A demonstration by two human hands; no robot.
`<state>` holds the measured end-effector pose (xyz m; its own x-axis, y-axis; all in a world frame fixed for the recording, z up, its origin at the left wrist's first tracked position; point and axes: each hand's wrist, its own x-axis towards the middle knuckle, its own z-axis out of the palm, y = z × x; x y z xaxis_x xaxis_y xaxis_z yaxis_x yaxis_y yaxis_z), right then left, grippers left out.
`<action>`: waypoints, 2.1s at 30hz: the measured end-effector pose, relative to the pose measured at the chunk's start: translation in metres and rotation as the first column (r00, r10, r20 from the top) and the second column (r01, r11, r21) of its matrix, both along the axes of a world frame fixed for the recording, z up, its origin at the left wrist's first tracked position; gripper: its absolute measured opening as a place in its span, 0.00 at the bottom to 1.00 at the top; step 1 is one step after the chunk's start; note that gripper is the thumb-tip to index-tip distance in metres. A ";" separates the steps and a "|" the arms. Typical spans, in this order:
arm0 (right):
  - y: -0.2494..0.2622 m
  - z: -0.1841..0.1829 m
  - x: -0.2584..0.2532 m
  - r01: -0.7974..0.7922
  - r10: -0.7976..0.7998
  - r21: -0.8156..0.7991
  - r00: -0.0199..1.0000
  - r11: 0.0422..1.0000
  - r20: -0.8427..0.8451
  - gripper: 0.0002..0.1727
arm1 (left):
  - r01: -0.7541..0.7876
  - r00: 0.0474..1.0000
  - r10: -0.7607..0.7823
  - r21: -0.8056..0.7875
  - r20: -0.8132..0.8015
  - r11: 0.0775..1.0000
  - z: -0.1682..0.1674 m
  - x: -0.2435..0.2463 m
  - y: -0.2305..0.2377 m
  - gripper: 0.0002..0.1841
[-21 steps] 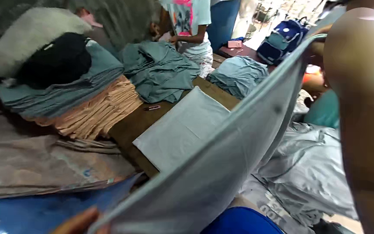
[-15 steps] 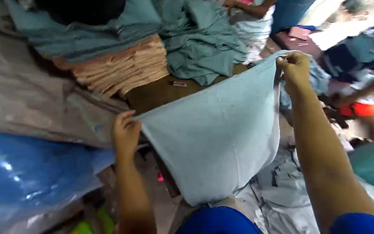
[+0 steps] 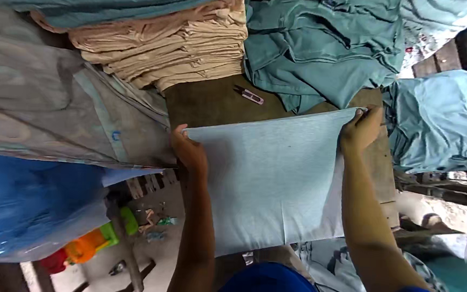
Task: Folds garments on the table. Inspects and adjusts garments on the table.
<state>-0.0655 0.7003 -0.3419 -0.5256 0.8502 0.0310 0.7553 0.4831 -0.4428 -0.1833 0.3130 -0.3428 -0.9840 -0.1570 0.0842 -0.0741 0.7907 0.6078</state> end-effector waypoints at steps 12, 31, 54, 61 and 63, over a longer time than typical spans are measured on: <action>0.008 -0.037 -0.009 -0.053 0.044 0.126 0.996 0.991 0.076 0.24 | -0.115 0.993 0.119 -0.226 0.004 0.967 -0.034 -0.006 -0.007 0.25; 0.011 -0.029 -0.007 -0.069 0.065 0.042 0.995 0.997 0.078 0.23 | 0.107 0.988 -0.096 -0.092 0.119 0.990 0.040 -0.035 -0.008 0.20; 0.005 -0.022 -0.007 -0.036 0.035 0.024 0.998 0.999 0.043 0.26 | 0.231 0.966 -0.237 0.066 0.102 0.971 0.056 0.008 -0.022 0.21; -0.107 0.023 -0.076 -0.714 0.715 0.080 0.677 0.695 -0.175 0.17 | 0.452 0.849 -0.425 -0.017 0.315 0.892 0.024 0.008 0.057 0.19; -0.131 0.005 -0.119 -0.772 0.762 -0.042 0.634 0.635 -0.134 0.22 | 0.399 0.890 -0.408 0.089 0.205 0.913 0.024 0.017 0.053 0.14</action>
<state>-0.1844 0.5697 -0.3372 -0.9876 0.1431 0.0650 0.0826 0.8244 -0.5599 -0.1665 0.3660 -0.3193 -0.9567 0.2587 -0.1336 0.1134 0.7535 0.6476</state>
